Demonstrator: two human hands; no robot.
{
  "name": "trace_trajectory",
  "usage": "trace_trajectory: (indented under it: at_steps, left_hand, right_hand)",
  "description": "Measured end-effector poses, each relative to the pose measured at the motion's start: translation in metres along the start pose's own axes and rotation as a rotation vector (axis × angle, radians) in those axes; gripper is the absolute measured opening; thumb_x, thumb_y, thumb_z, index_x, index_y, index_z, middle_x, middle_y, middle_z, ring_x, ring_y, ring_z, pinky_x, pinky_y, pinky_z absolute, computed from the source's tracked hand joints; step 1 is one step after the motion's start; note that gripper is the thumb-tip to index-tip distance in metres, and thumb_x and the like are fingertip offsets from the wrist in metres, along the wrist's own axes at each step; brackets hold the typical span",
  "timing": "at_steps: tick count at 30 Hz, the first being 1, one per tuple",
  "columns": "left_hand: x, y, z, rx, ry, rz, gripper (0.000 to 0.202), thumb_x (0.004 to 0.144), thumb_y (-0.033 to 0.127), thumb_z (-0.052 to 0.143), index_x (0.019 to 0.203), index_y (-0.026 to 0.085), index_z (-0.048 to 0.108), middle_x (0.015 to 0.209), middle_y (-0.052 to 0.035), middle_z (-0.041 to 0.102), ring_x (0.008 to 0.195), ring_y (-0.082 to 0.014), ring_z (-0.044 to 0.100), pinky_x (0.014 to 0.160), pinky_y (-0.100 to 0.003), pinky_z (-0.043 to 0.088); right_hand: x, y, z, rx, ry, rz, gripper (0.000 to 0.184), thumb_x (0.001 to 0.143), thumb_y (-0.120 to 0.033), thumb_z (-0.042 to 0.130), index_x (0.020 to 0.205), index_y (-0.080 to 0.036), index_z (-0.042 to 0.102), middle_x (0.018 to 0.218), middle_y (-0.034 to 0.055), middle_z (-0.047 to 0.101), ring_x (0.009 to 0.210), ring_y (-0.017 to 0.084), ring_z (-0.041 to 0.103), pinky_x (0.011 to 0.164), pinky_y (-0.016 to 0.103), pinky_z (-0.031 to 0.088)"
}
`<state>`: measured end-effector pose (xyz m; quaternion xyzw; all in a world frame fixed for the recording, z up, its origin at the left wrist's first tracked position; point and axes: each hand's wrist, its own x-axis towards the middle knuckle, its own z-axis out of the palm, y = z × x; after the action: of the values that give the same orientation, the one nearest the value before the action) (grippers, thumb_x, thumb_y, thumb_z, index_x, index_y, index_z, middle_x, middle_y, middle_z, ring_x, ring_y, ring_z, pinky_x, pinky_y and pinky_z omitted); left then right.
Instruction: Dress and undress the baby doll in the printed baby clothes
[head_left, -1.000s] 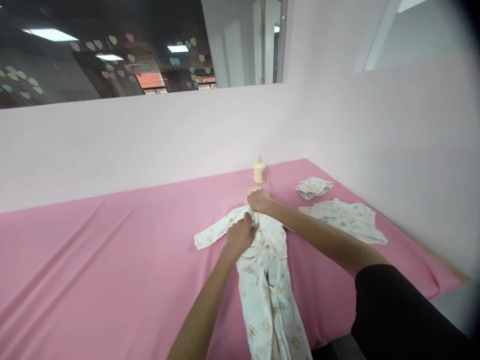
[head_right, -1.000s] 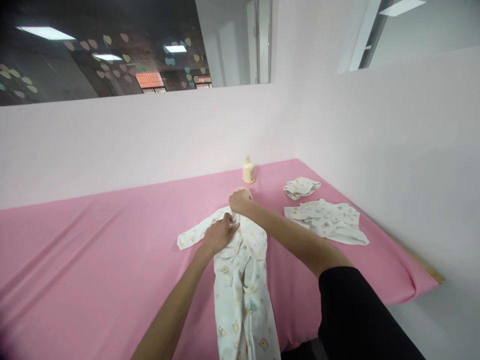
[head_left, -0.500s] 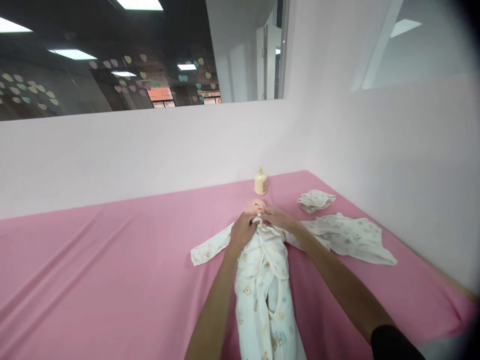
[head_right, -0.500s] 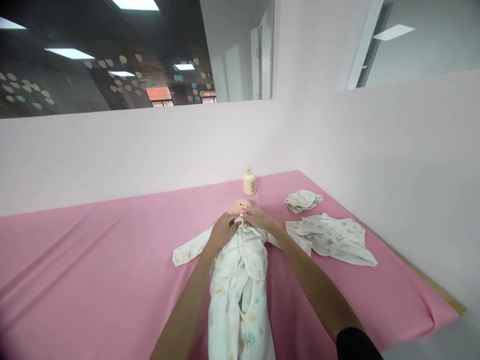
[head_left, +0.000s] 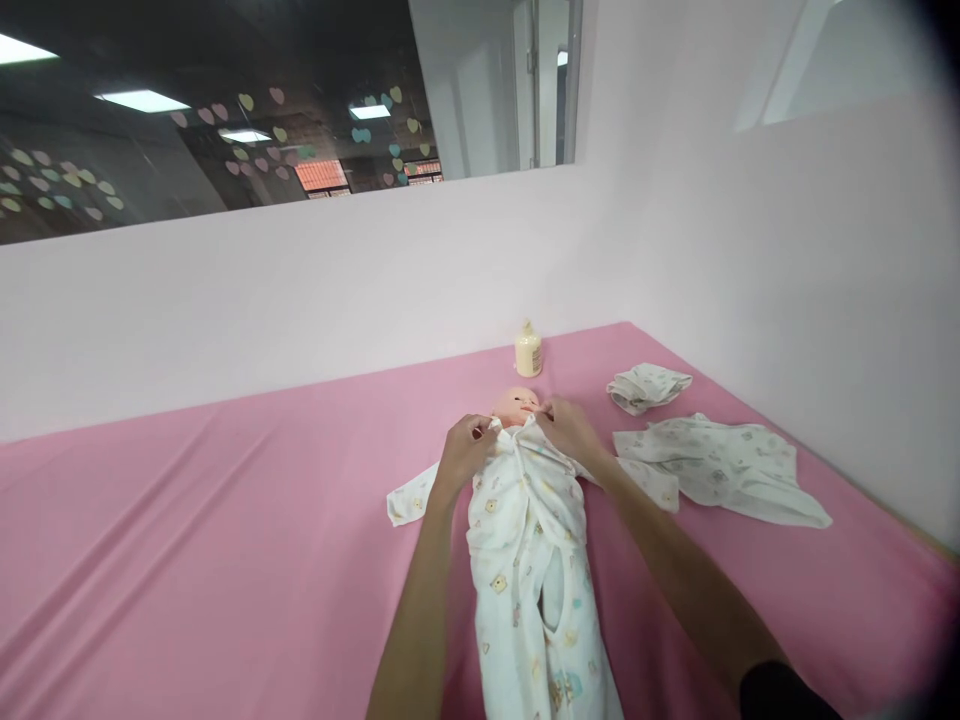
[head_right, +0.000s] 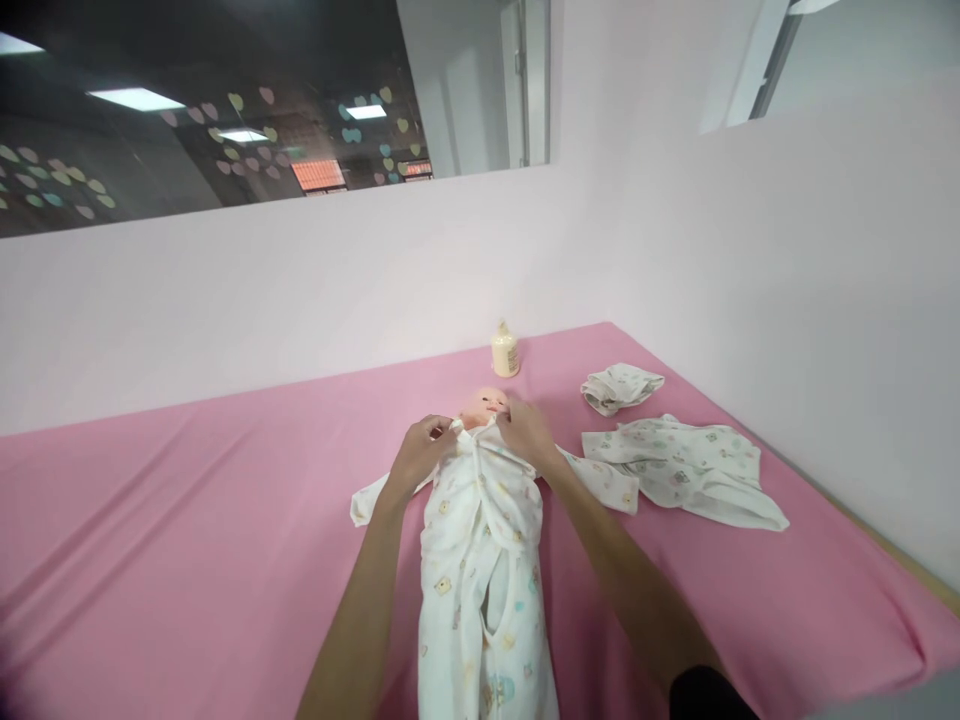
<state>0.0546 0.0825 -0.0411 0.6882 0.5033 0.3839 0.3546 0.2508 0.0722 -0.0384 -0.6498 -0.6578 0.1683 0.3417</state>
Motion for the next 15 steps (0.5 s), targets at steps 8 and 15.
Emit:
trace_trajectory:
  at_steps: [8,15]
  left_hand:
    - [-0.004,0.008,-0.001,0.033,-0.029,-0.015,0.029,0.08,0.045,0.06,0.08,0.016,0.062,0.072,0.0009,0.057,0.067,-0.0116,0.05,0.063,-0.023,0.038]
    - [-0.006,0.007,-0.001,0.07,-0.044,0.023,0.025,0.083,0.041,0.057,0.081,0.016,0.061,0.074,0.0013,0.057,0.068,-0.0115,0.049,0.063,-0.023,0.037]
  right_hand:
    - [-0.026,-0.026,0.006,-0.297,-0.192,-0.133,0.017,0.086,-0.026,0.05,0.071,-0.019,0.051,0.073,0.003,0.063,0.064,0.015,0.054,0.054,0.027,0.024]
    - [-0.024,-0.021,0.008,-0.414,-0.217,-0.242,0.02,0.083,-0.015,0.048,0.065,-0.018,0.055,0.068,0.0054,0.063,0.059,0.015,0.053,0.054,0.029,0.022]
